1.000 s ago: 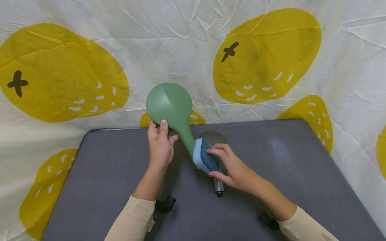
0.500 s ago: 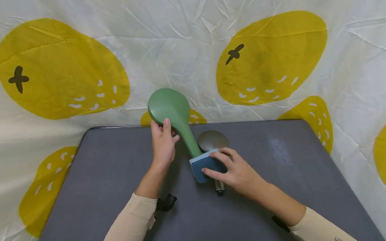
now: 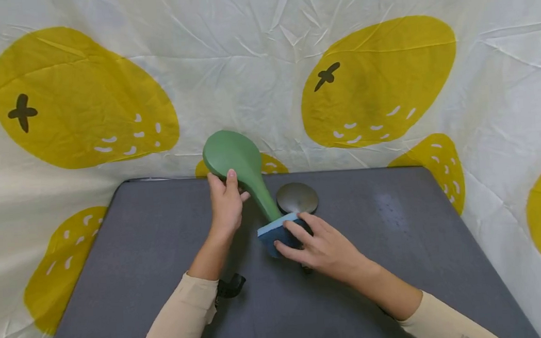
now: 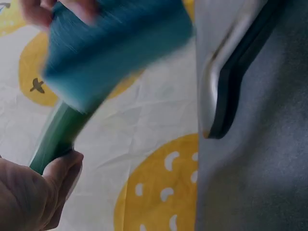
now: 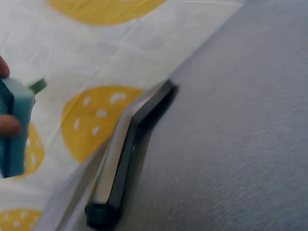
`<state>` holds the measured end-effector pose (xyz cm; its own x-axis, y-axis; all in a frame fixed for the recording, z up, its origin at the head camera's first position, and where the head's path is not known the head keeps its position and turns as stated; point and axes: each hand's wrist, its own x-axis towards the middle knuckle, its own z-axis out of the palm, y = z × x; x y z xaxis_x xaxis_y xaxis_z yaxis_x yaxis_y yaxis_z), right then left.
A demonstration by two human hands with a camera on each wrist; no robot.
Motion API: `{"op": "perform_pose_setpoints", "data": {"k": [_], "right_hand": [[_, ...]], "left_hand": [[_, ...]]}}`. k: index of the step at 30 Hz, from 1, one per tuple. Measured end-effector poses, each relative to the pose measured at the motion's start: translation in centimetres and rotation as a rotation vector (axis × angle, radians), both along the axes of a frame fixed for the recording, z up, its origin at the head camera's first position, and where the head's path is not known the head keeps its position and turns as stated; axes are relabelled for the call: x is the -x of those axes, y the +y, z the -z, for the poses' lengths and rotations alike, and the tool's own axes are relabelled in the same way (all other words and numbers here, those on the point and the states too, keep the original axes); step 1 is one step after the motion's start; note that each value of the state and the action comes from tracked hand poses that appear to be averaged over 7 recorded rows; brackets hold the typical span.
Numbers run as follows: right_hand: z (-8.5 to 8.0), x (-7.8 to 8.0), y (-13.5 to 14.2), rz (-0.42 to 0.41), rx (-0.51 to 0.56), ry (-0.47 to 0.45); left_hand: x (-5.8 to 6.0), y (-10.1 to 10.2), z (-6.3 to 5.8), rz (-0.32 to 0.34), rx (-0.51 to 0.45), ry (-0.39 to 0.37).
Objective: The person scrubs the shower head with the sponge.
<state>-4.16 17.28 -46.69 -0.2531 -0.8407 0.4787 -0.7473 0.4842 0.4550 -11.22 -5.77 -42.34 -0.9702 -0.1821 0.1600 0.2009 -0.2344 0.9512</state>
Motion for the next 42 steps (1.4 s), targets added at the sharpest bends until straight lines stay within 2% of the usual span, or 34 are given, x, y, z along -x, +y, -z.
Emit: {"op": "perform_pose_setpoints", "data": {"k": [3,7,9,12,14,16,18,23,25,26,29,32,34,37,42], "right_hand": [[0.2,0.4,1.7,-0.036,0.124,-0.170],[1.5,0.9,3.1,-0.095,0.296,-0.377],[2.1,1.1,3.3,-0.140,0.360,-0.426],[2.6,1.2,2.8,-0.221,0.422,-0.441],[2.6,0.7,2.3,-0.274,0.443,-0.425],[2.2,0.0,1.7,-0.272,0.426,-0.376],[1.7,-0.8,1.1,-0.237,0.367,-0.295],[0.7,-2.3,-0.1,-0.103,0.139,-0.048],[0.5,-2.7,-0.2,-0.071,0.078,-0.002],[0.5,-2.9,0.0,-0.065,0.064,-0.012],[0.5,-3.1,0.8,-0.053,0.096,-0.162],[0.8,-2.9,1.8,-0.059,0.207,-0.395],[1.3,-2.6,2.4,-0.067,0.277,-0.510],[2.4,-2.0,2.8,-0.084,0.338,-0.599],[3.6,-1.7,3.2,-0.105,0.392,-0.659]], "left_hand": [[0.0,-0.1,-0.3,0.012,-0.021,0.004],[-0.2,-0.1,-0.5,0.051,-0.055,0.006],[-0.3,0.0,-0.6,0.079,-0.090,0.021],[-0.4,0.3,-0.7,0.103,-0.115,0.048],[-0.9,0.6,-0.7,0.098,-0.092,0.064],[-1.3,0.9,-0.6,0.088,-0.052,0.077],[-1.7,1.1,-0.5,0.069,0.005,0.091],[-2.5,1.4,0.0,0.016,0.118,0.112],[-2.8,1.5,0.2,0.009,0.122,0.103],[-3.0,1.6,0.3,0.009,0.114,0.093],[-3.1,1.4,0.5,0.005,0.066,0.056],[-3.2,1.2,0.4,0.000,0.015,0.025],[-3.3,1.0,0.3,0.002,-0.016,0.016],[-3.4,0.9,0.2,0.008,-0.056,0.020],[-3.6,0.9,0.1,0.016,-0.106,0.050]]}}
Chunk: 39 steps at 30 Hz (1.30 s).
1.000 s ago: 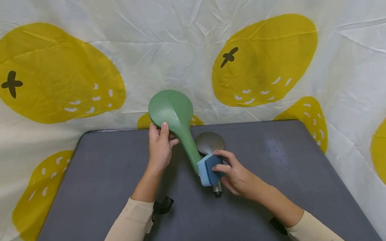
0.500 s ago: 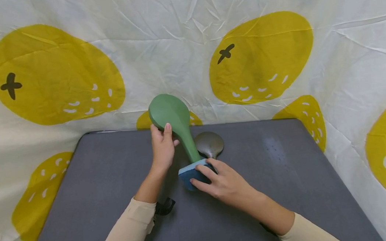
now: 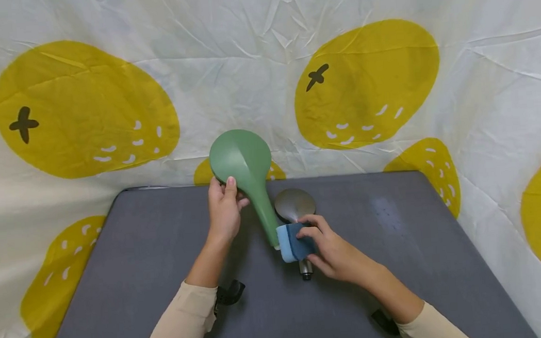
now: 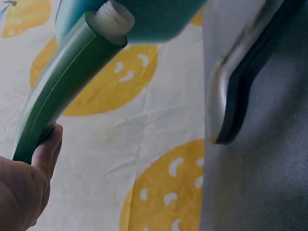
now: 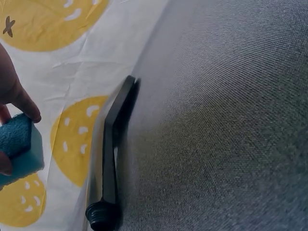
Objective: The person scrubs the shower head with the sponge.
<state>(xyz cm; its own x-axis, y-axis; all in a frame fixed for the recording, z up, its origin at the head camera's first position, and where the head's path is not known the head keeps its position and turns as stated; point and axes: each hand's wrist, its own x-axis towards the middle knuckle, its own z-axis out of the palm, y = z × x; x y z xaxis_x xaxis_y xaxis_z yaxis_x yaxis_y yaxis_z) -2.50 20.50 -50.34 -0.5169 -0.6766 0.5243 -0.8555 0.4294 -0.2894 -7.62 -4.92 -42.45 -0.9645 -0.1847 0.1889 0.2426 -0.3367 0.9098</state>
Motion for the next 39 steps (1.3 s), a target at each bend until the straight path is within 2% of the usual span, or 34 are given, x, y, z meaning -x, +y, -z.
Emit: {"op": "perform_pose_setpoints", "data": {"k": [4,9,13,16,20,25,29,34,39], "right_hand": [[-0.4,-0.4,-0.1,-0.020,0.037,-0.008],[-1.6,-1.2,-0.9,-0.076,0.065,0.053],[-2.1,-1.2,-1.1,-0.066,0.058,0.102],[-1.9,-0.8,-0.8,-0.043,0.052,0.113],[-0.8,-0.5,0.1,-0.008,0.067,0.098],[-0.3,-1.1,0.6,0.034,0.096,0.107],[-0.6,-1.5,0.1,0.029,0.123,0.219],[-0.6,-1.1,-0.8,0.013,0.190,0.389],[-0.3,-0.9,-0.5,0.037,0.176,0.440]], "left_hand": [[-0.1,0.3,-0.1,0.002,-0.029,0.016],[-0.2,0.7,0.1,0.003,-0.034,0.034],[-0.3,1.0,0.3,0.009,-0.033,0.036],[-0.4,1.1,0.4,0.005,-0.038,0.040],[-0.2,1.1,0.4,-0.041,-0.062,0.053],[-0.1,1.2,0.2,-0.083,-0.056,0.041],[0.0,1.2,0.6,-0.093,-0.068,0.013],[0.1,1.1,0.8,-0.093,-0.101,-0.004],[0.2,0.7,0.5,-0.097,-0.106,-0.017]]}}
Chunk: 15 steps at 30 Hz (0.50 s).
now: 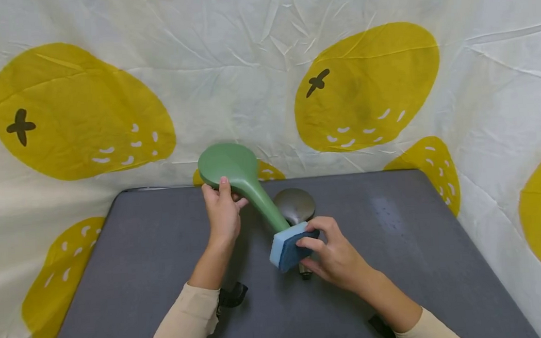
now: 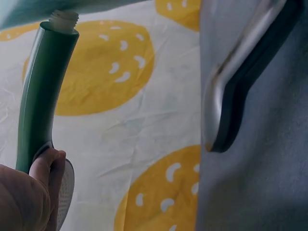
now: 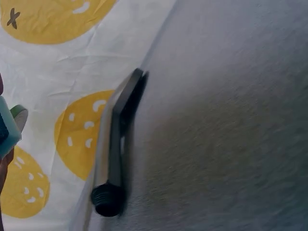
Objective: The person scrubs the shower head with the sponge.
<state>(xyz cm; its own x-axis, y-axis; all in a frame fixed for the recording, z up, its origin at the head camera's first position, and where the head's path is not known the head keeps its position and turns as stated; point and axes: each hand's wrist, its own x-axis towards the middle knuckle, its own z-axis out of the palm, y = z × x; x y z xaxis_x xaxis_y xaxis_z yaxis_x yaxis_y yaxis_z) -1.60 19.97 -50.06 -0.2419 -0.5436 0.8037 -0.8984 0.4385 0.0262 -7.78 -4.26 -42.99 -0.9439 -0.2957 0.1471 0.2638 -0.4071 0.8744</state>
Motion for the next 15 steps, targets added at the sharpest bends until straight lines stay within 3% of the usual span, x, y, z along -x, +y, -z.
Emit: {"op": "perform_pose_setpoints", "data": {"k": [6,11,15], "right_hand": [[0.7,-0.1,2.0,0.081,-0.053,-0.089],[0.4,0.1,4.1,0.156,-0.078,-0.161],[0.0,0.6,5.8,0.201,-0.090,-0.159]], "left_hand": [[0.2,-1.2,0.1,0.022,0.029,-0.032],[0.3,-2.4,0.6,0.061,0.115,-0.098],[0.0,-3.0,1.3,0.096,0.226,-0.161]]}}
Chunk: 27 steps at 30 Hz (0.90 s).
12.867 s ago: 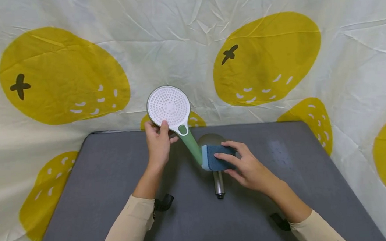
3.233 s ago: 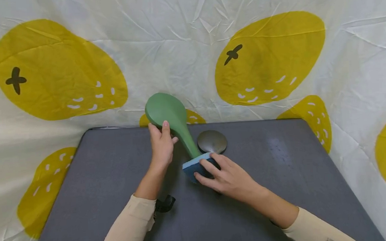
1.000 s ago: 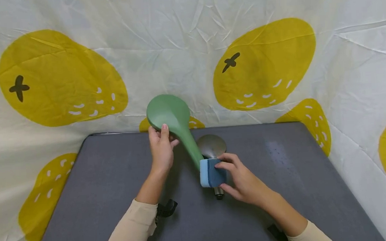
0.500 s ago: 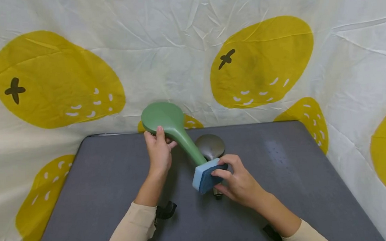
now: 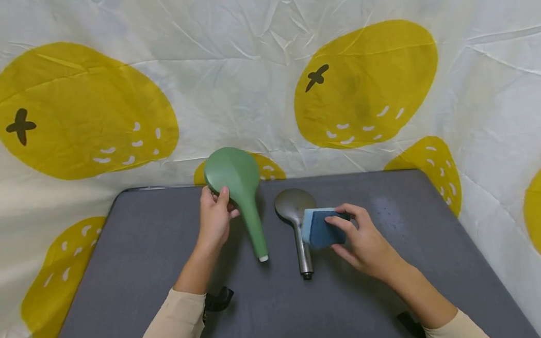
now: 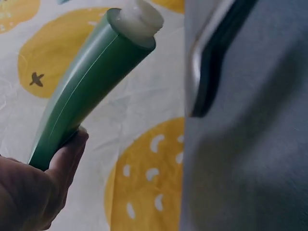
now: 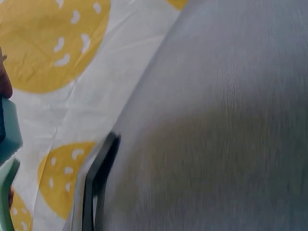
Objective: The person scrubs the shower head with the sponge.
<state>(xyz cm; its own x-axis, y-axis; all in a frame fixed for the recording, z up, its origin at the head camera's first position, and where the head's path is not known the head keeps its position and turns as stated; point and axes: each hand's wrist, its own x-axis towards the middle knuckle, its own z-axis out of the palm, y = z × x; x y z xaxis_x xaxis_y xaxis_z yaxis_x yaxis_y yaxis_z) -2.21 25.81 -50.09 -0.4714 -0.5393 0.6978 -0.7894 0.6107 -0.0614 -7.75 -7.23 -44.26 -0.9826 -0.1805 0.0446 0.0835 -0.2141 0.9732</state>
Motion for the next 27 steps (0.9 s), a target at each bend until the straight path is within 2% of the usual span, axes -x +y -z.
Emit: {"op": "perform_pose_setpoints", "data": {"k": [5,12,21,27], "right_hand": [[-0.9,1.1,1.8,0.026,-0.001,0.025],[-1.9,2.3,3.5,0.062,-0.002,-0.006],[-3.0,3.5,5.3,0.149,-0.040,-0.131],[-3.8,4.2,6.0,0.188,-0.056,-0.169]], "left_hand": [[0.0,-0.7,1.2,0.035,0.075,-0.048],[0.2,-1.5,2.7,0.059,0.161,-0.124],[0.8,-2.7,4.0,0.107,0.247,-0.226],[1.3,-3.1,5.1,0.138,0.279,-0.276]]}}
